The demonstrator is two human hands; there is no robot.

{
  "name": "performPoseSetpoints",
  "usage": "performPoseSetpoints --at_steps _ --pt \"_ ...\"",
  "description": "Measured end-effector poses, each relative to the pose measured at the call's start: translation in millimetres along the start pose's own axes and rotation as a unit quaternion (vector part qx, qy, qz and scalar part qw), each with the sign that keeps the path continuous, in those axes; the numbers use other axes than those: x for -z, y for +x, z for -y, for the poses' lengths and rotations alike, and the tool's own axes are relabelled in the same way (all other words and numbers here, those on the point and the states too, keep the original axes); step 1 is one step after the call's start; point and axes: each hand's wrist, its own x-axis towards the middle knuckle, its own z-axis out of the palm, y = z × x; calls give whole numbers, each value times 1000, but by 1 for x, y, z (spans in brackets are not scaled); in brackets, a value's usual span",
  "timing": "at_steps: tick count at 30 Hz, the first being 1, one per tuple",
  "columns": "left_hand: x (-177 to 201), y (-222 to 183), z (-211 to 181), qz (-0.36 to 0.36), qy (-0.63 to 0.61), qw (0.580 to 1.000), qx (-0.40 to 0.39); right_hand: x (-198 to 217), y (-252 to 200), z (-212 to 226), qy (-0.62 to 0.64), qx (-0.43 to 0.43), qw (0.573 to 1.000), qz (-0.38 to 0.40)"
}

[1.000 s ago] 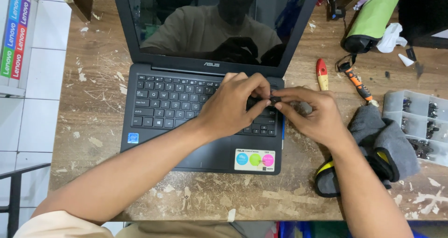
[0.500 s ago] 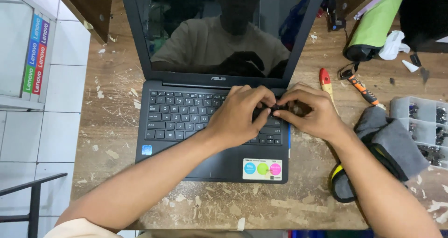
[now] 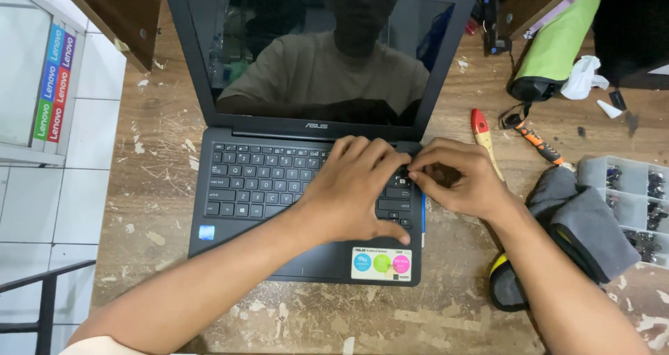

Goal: The person is performing maintenance on a laptop keyboard, specifically removing and inspecting a keycap and using a small tool to adjust the internal mechanism.

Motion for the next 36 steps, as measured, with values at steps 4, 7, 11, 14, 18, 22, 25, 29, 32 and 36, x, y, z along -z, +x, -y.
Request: performPoseSetpoints --at_steps 4,7,11,14,18,22,25,29,32,36 --pt "-4 -17 -18 -39 97 994 -36 5 -1 2 -35 15 999 38" --pt "-14 -19 -22 98 151 984 11 5 -1 0 -34 15 998 42" --pt "-10 -17 -21 112 115 987 10 4 -2 1 -40 -2 999 29" --pt "-29 -24 -21 139 159 977 23 3 -3 0 -44 7 999 28" --pt "-23 -23 -30 81 231 969 -23 2 -2 1 -43 8 999 12" --pt "-59 -38 0 -91 286 950 -87 2 -4 -2 -49 -49 997 -25" --pt "-54 -38 0 -57 298 949 -85 1 -13 -13 -26 -129 988 -83" --pt "-39 -31 -3 -17 255 963 -85 -1 -13 -14 2 -149 984 -100" --pt "-18 -22 -11 132 126 982 -43 -1 -12 -12 12 -163 982 -96" --pt "-18 -22 -11 111 142 983 -41 -1 -13 -14 25 -152 983 -97"
